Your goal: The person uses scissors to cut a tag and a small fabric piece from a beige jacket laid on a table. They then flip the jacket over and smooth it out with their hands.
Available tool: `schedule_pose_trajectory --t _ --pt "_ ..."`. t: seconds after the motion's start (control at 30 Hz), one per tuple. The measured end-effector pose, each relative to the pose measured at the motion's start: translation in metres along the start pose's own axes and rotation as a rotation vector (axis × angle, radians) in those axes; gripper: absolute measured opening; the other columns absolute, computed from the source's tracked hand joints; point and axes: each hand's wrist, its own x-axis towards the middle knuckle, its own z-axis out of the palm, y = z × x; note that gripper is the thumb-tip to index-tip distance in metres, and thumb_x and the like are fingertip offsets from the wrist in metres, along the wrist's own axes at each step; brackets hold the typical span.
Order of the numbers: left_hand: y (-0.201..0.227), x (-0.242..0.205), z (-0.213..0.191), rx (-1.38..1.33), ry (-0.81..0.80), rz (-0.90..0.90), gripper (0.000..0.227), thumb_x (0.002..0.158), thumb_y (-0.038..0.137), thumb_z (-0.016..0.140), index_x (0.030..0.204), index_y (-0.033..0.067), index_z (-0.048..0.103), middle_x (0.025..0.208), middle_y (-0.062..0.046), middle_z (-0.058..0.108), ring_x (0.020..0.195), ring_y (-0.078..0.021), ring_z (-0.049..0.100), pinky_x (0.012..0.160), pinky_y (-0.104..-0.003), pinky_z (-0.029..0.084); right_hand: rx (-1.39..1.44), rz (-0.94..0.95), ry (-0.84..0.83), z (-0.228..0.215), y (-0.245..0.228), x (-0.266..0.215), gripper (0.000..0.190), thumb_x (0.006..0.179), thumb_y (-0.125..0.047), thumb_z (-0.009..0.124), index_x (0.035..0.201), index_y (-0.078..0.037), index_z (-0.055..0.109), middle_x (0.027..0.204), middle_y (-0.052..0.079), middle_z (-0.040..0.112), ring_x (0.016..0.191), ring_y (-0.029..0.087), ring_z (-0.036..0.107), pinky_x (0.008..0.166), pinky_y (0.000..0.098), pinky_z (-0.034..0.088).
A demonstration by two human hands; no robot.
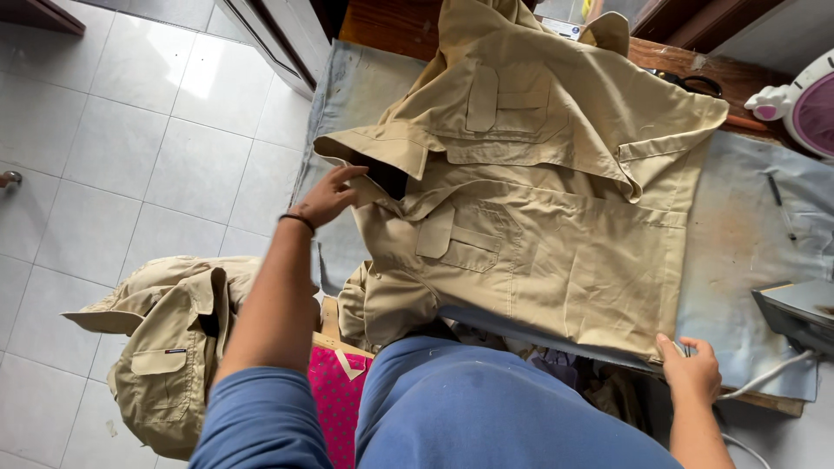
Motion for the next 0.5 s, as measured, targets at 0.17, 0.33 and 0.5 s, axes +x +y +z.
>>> schedule_pose_trajectory --t 0.17,0.33,0.5 --pt "-0.042 0.027 -0.03 0.613 0.052 0.414 0.058 0.077 0.02 0.086 0.132 0.0187 0.065 0.117 -0.008 0.062 0.111 -0.0353 0.054 0.095 -0.048 0.048 0.299 -0.086 0.009 0.008 0.015 0.012 0.042 0.082 -0.029 0.087 0.121 -0.019 0.074 0.116 0.022 0.071 0.115 0.025 0.065 0.091 0.0417 0.046" --pt "-0.015 0.035 -0.026 0.74 0.102 0.662 0.022 0.094 0.038 0.066 0.089 0.0169 0.074 0.115 -0.003 0.064 0.107 -0.0287 0.055 0.086 -0.043 0.053 0.112 -0.143 0.026 0.015 0.027 0.021 0.022 0.091 -0.029 0.076 0.112 -0.028 0.08 0.094 0.009 0.067 0.083 0.035 0.063 0.079 0.044 0.049" --pt "-0.034 0.058 -0.057 0.927 -0.039 0.0 0.021 0.098 0.022 0.041 0.106 0.0132 0.059 0.106 -0.016 0.071 0.091 -0.0444 0.07 0.071 -0.052 0.055 -0.034 -0.04 0.024 0.019 0.015 0.02 0.024 0.092 -0.024 0.067 0.112 -0.032 0.08 0.115 0.013 0.076 0.103 0.047 0.067 0.088 0.0512 0.052"
